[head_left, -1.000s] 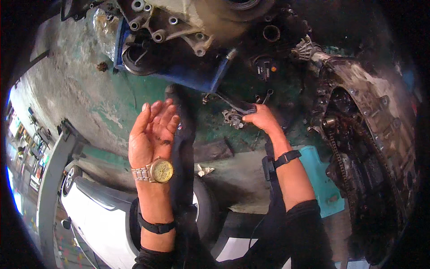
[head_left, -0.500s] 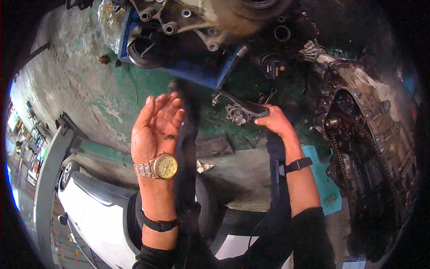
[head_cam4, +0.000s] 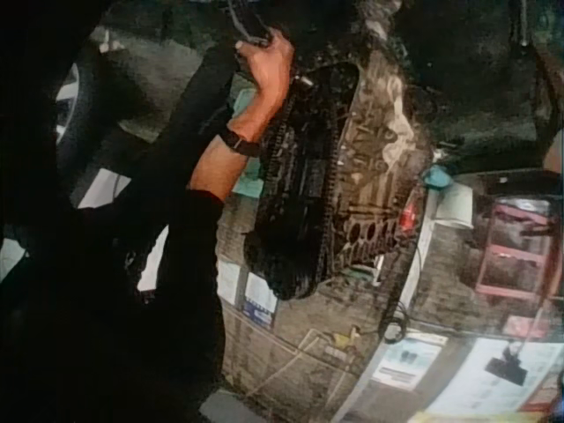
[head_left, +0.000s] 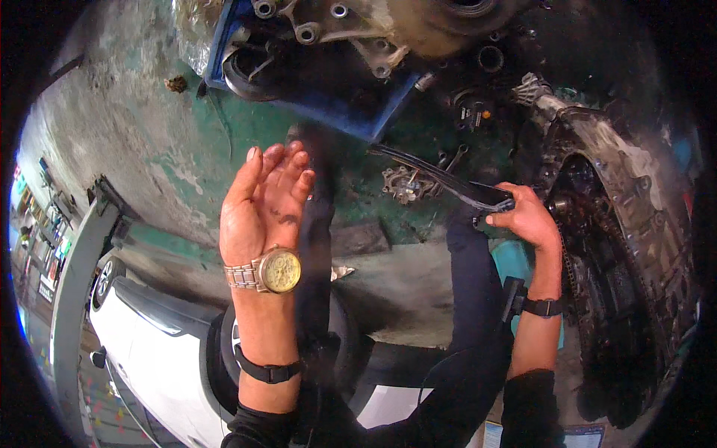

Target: The person removes a metal cover from the engine block, places it aside, and then uses a wrench to loosen and remove bolts from the engine. The person continues to remove bolts and small parts from the engine block.

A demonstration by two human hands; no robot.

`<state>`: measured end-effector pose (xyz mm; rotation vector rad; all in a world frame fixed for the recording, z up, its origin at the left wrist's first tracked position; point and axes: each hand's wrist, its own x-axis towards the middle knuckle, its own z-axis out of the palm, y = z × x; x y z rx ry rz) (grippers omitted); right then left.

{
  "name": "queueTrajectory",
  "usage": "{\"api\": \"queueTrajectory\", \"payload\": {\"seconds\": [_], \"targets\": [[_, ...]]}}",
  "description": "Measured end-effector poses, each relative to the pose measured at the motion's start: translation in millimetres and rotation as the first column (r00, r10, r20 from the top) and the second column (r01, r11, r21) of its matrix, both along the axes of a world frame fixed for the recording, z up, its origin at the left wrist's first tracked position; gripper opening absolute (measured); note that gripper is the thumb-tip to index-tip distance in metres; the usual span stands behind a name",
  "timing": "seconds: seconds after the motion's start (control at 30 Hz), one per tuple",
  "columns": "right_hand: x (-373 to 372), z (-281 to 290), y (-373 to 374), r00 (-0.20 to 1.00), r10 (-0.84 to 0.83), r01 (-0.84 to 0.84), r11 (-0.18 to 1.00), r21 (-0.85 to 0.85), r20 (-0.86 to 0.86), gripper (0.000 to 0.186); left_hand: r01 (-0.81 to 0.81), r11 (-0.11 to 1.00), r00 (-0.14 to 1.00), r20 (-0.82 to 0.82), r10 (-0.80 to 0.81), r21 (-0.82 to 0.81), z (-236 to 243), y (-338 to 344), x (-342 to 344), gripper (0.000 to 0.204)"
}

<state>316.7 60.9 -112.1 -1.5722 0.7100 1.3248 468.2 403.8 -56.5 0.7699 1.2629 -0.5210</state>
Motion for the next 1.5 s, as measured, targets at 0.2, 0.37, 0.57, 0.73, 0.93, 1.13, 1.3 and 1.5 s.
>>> {"api": "queueTrajectory", "payload": {"seconds": [0.2, 0.37, 0.57, 0.73, 0.93, 1.13, 1.3, 1.5], "targets": [[15, 3, 22, 0.989, 0.068, -0.044, 0.983, -0.175, 0.133, 0.073, -0.012, 1.000, 1.000, -0.005, 0.012, -0.028, -1, 3, 0, 0.030], [52, -57, 81, 0.918, -0.278, 0.246, 0.958, 0.146, 0.281, 0.041, -0.003, 0.998, 1.000, 0.027, 0.004, -0.057, -2, 3, 1, 0.029], [35, -65, 130, 0.861, -0.421, 0.426, 0.903, 0.047, 0.285, 0.037, -0.007, 1.000, 1.000, 0.007, 0.007, 0.003, -2, 0, 1, 0.029], [19, -80, 136, 0.720, -0.519, 0.593, 0.805, -0.019, 0.460, 0.059, 0.008, 1.000, 1.000, 0.008, -0.008, 0.000, -2, 0, 2, 0.031], [13, -87, 135, 0.728, -0.533, 0.604, 0.796, -0.036, 0.431, 0.052, -0.007, 1.000, 1.000, 0.004, 0.007, -0.017, -3, 2, 2, 0.032], [26, -101, 140, 0.721, -0.360, 0.508, 0.856, -0.097, 0.592, 0.051, -0.007, 1.000, 1.000, 0.001, 0.007, -0.028, -5, 3, 2, 0.033], [26, -112, 141, 0.643, -0.534, 0.585, 0.805, 0.098, 0.548, 0.056, -0.012, 1.000, 1.000, 0.010, 0.012, -0.017, -4, 3, 3, 0.032], [-17, -75, 162, 0.672, -0.723, 0.740, 0.659, -0.133, 0.157, 0.049, -0.046, 0.998, 0.999, 0.023, 0.047, -0.052, -3, 6, 6, 0.032]]}}
